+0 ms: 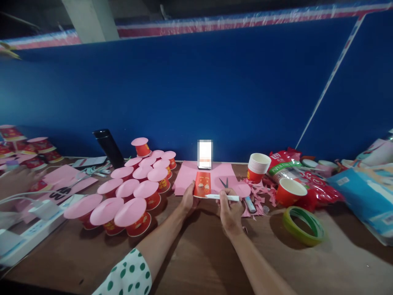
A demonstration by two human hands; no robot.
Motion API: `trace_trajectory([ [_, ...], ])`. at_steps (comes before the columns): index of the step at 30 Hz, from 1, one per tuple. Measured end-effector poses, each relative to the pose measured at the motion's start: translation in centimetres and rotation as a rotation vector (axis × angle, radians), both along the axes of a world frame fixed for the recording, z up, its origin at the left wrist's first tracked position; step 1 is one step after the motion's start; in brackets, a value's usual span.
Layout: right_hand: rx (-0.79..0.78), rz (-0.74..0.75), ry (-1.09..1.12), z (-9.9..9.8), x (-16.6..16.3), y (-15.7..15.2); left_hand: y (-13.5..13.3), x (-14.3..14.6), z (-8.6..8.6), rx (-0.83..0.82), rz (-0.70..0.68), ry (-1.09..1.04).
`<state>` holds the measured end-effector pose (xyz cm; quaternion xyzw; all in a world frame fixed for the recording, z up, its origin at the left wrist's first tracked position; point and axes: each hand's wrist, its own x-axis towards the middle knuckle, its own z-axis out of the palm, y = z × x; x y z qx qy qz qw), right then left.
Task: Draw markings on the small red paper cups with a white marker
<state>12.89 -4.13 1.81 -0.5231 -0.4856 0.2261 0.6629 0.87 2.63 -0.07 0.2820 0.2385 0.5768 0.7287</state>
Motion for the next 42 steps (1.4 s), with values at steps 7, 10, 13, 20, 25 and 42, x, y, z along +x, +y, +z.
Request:
trace_trajectory([
  [7, -0.022, -0.001, -0.032, 0.0, -0.1, -0.2, -0.1, 0.0, 0.2, 0.017, -0.006, 0.014],
  [10, -0.022, 0.018, -0.031, -0.2, -0.1, -0.1, -0.2, 0.0, 0.3, 0.023, 0.003, 0.021],
  [13, -0.023, 0.051, -0.045, -0.7, 0.0, 0.1, -0.1, 0.1, 0.0, 0.038, 0.006, 0.048],
  [20, -0.023, 0.055, -0.087, -1.1, -0.1, 0.1, 0.1, 0.2, -0.4, 0.047, 0.011, 0.053],
  [25, -0.030, 0.005, 0.049, -0.2, -0.1, 0.1, -0.1, 0.0, -0.1, 0.051, -0.011, 0.021],
  [42, -0.052, 0.034, 0.065, 0.3, -0.4, -0.1, -0.2, 0.0, 0.4, 0.000, 0.004, -0.006],
])
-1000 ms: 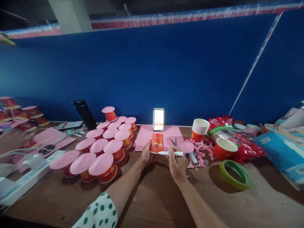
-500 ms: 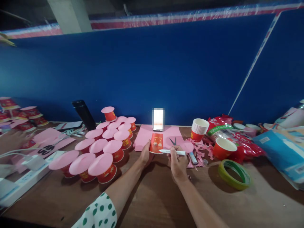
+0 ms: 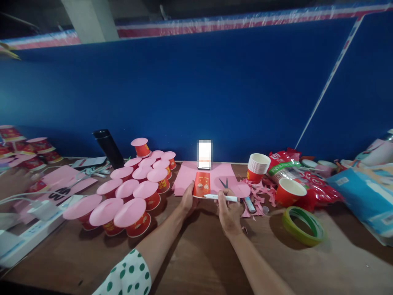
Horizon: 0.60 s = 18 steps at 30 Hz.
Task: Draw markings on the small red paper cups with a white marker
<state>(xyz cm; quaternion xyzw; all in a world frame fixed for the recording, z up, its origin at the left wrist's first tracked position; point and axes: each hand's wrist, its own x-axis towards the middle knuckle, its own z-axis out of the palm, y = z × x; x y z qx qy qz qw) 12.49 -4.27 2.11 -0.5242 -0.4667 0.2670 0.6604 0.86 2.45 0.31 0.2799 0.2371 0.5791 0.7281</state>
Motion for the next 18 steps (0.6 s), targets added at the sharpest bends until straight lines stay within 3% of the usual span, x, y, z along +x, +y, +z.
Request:
trace_trajectory([
  [18, 0.014, -0.002, -0.021, -0.08, 0.06, -0.09, -0.33, -0.10, 0.76, -0.089, 0.031, -0.038],
])
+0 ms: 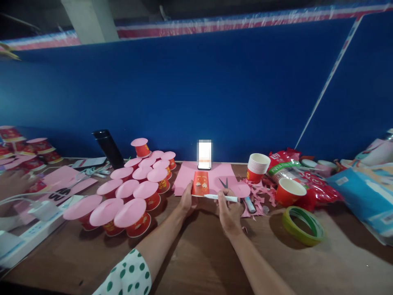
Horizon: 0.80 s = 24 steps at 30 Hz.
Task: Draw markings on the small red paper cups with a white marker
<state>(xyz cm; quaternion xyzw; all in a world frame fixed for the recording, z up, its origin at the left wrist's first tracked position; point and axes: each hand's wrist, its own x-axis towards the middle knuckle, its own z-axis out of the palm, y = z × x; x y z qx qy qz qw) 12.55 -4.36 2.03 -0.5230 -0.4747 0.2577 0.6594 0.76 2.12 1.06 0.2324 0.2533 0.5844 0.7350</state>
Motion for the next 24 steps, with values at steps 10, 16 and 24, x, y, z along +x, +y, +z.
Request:
trace_trajectory([
  [10, 0.078, -0.039, -0.133, 0.0, -0.3, -0.3, 0.0, -0.2, -0.1, -0.013, 0.016, -0.015],
  [16, 0.176, -0.005, -0.449, 0.4, -1.0, -0.6, 0.2, -0.7, -0.4, -0.009, -0.006, 0.014],
  [24, 0.346, -0.085, -0.831, -0.2, 0.4, 2.8, 0.2, -0.4, -0.6, 0.092, 0.006, 0.026],
])
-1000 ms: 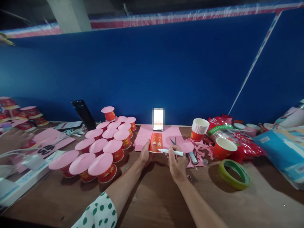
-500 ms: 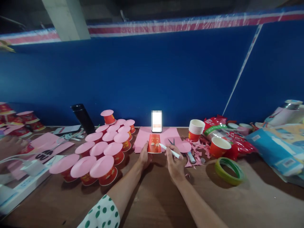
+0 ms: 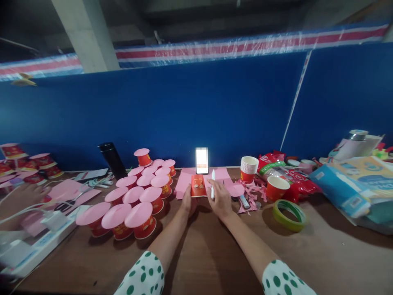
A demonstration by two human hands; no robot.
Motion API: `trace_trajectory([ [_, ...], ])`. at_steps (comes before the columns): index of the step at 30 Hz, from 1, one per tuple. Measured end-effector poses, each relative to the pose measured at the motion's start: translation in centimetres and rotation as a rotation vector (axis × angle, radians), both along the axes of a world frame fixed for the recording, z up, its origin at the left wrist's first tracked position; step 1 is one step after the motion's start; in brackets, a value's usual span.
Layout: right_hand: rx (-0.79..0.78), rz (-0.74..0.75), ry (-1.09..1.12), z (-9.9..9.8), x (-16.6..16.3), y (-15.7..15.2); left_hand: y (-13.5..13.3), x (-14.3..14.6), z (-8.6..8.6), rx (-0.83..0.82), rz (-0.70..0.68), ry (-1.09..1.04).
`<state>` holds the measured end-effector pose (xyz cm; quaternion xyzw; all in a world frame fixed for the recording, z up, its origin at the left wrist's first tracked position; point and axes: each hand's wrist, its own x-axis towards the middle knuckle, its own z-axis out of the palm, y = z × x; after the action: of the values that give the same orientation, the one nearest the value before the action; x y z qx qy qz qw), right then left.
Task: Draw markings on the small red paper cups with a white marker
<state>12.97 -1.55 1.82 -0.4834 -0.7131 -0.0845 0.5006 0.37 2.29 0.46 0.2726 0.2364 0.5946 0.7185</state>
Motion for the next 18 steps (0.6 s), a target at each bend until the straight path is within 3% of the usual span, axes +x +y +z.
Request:
trace_trajectory([
  [5, 0.056, -0.100, -0.026, -1.5, 1.0, 0.5, -0.2, 0.1, 0.2, 0.032, -0.020, -0.003],
  [12, -0.004, -0.007, -0.047, -1.7, 0.9, -0.4, -0.1, 0.0, 0.1, 0.020, 0.022, 0.024],
  [18, -0.027, -0.031, -0.025, -2.3, 1.0, -0.1, -0.3, 0.0, 0.3, -0.046, 0.063, 0.017],
])
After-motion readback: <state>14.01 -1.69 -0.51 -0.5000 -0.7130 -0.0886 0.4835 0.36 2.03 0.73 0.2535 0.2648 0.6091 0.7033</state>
